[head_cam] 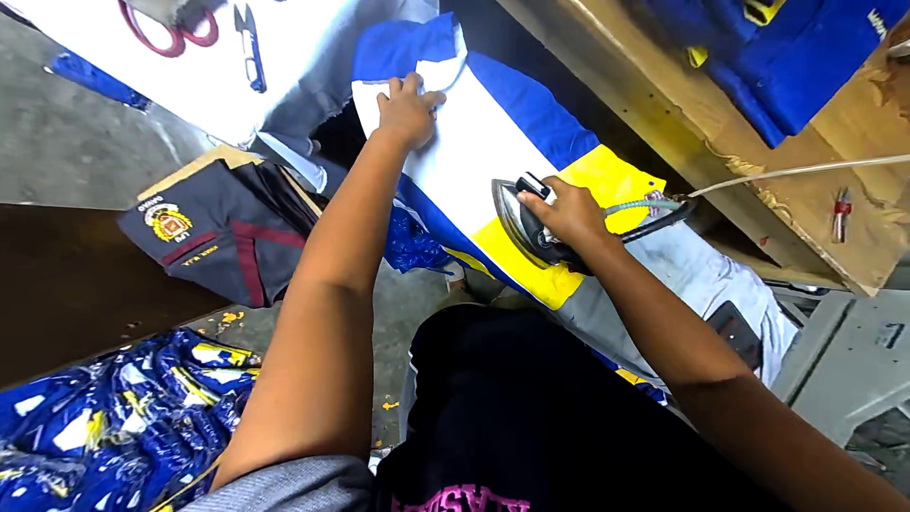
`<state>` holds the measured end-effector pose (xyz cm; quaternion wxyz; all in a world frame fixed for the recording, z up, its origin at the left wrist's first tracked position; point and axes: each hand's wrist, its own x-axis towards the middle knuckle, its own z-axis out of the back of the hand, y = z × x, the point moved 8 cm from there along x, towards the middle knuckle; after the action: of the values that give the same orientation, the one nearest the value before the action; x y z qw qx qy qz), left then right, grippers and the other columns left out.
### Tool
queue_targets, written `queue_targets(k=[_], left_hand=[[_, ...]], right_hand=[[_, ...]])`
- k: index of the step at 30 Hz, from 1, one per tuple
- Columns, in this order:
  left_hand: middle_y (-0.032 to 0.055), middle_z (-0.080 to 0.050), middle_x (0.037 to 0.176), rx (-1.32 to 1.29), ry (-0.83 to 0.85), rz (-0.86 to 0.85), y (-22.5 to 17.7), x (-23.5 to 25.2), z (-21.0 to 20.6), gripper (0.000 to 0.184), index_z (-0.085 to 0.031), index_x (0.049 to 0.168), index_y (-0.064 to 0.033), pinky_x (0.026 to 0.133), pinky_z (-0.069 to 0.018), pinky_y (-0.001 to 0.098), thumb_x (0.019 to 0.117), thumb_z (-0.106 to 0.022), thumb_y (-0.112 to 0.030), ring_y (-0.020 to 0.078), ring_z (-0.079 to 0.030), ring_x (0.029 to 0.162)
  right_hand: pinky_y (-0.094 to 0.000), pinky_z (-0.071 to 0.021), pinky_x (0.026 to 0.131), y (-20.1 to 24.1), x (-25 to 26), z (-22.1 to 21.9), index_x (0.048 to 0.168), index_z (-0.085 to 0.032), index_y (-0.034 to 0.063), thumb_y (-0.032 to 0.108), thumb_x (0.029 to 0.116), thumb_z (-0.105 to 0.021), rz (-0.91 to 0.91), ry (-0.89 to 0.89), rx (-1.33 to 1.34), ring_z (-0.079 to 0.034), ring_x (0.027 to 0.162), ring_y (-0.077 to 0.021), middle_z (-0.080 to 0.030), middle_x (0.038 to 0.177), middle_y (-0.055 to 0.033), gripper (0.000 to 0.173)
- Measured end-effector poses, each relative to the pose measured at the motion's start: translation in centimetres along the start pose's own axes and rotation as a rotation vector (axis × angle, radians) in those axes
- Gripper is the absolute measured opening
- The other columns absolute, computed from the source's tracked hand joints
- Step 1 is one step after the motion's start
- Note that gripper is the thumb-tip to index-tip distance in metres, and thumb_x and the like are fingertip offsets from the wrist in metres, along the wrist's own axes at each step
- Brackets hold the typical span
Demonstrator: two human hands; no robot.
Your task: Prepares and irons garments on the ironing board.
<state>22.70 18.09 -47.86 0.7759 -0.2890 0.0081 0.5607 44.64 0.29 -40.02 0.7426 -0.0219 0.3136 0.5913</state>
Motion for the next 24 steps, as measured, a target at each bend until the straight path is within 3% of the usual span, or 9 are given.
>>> queue_targets(k=[5, 9, 13, 17, 20, 24], left_hand=[[0.0263, -0.042, 0.154, -0.091, -0.017, 0.007, -0.1, 0.5, 1.1, 0.040, -0.058, 0.145, -0.0112, 0.109, -0.0315, 0.0714, 0.1070, -0.047, -0.015, 0.0507, -0.035, 0.143], [0.0344, -0.046, 0.146, -0.106, -0.024, 0.009, 0.2, 0.9, 1.5, 0.037, -0.063, 0.139, -0.0052, 0.110, -0.0341, 0.0705, 0.1047, -0.051, -0.012, 0.0529, -0.042, 0.139], [0.0329, -0.049, 0.145, -0.132, -0.048, -0.003, 1.9, 1.5, 1.3, 0.037, -0.064, 0.138, -0.0064, 0.113, -0.0365, 0.0654, 0.1028, -0.055, -0.012, 0.0499, -0.044, 0.138], [0.0287, -0.051, 0.145, -0.318, -0.057, 0.029, 3.0, 1.2, 1.8, 0.035, -0.064, 0.137, -0.0032, 0.118, -0.0356, 0.0531, 0.1039, -0.054, -0.011, 0.0416, -0.047, 0.139], [0.0272, -0.055, 0.142, -0.396, -0.085, 0.067, 3.1, 0.6, 2.2, 0.034, -0.064, 0.134, 0.0012, 0.118, -0.0363, 0.0488, 0.1062, -0.049, -0.012, 0.0364, -0.050, 0.138], [0.0295, -0.056, 0.138, -0.420, -0.220, 0.146, 2.8, -1.5, 2.3, 0.037, -0.062, 0.135, 0.0047, 0.116, -0.0385, 0.0482, 0.1059, -0.047, -0.014, 0.0377, -0.053, 0.134]], right_hand=[[-0.0632, -0.0527, 0.084, 6.3, 3.9, 0.3, 0.134, -0.063, 0.0076, 0.057, 0.1029, -0.053, 0.054, 0.005, -0.057, -0.070, 0.100, -0.0423, -0.072, 0.104, -0.0227, 0.060], [-0.0605, -0.0522, 0.091, 10.2, 7.0, 1.4, 0.137, -0.062, 0.0079, 0.058, 0.1037, -0.050, 0.054, -0.032, -0.007, -0.068, 0.111, -0.0386, -0.071, 0.116, -0.0205, 0.061], [-0.0624, -0.0527, 0.087, 9.5, 6.2, 0.9, 0.137, -0.061, 0.0075, 0.057, 0.1040, -0.050, 0.078, 0.010, -0.028, -0.069, 0.106, -0.0408, -0.071, 0.111, -0.0221, 0.060], [-0.0628, -0.0528, 0.080, 8.3, 4.6, 0.0, 0.134, -0.063, 0.0095, 0.058, 0.1026, -0.053, 0.092, 0.041, -0.091, -0.070, 0.096, -0.0424, -0.072, 0.101, -0.0220, 0.059], [-0.0633, -0.0524, 0.084, 9.5, 6.1, 0.6, 0.136, -0.062, 0.0092, 0.058, 0.1031, -0.052, 0.073, 0.029, -0.075, -0.070, 0.103, -0.0422, -0.072, 0.107, -0.0222, 0.060], [-0.0612, -0.0523, 0.090, 11.0, 9.9, 3.0, 0.135, -0.062, 0.0074, 0.058, 0.1036, -0.050, 0.008, -0.066, 0.033, -0.068, 0.111, -0.0390, -0.070, 0.118, -0.0208, 0.060]])
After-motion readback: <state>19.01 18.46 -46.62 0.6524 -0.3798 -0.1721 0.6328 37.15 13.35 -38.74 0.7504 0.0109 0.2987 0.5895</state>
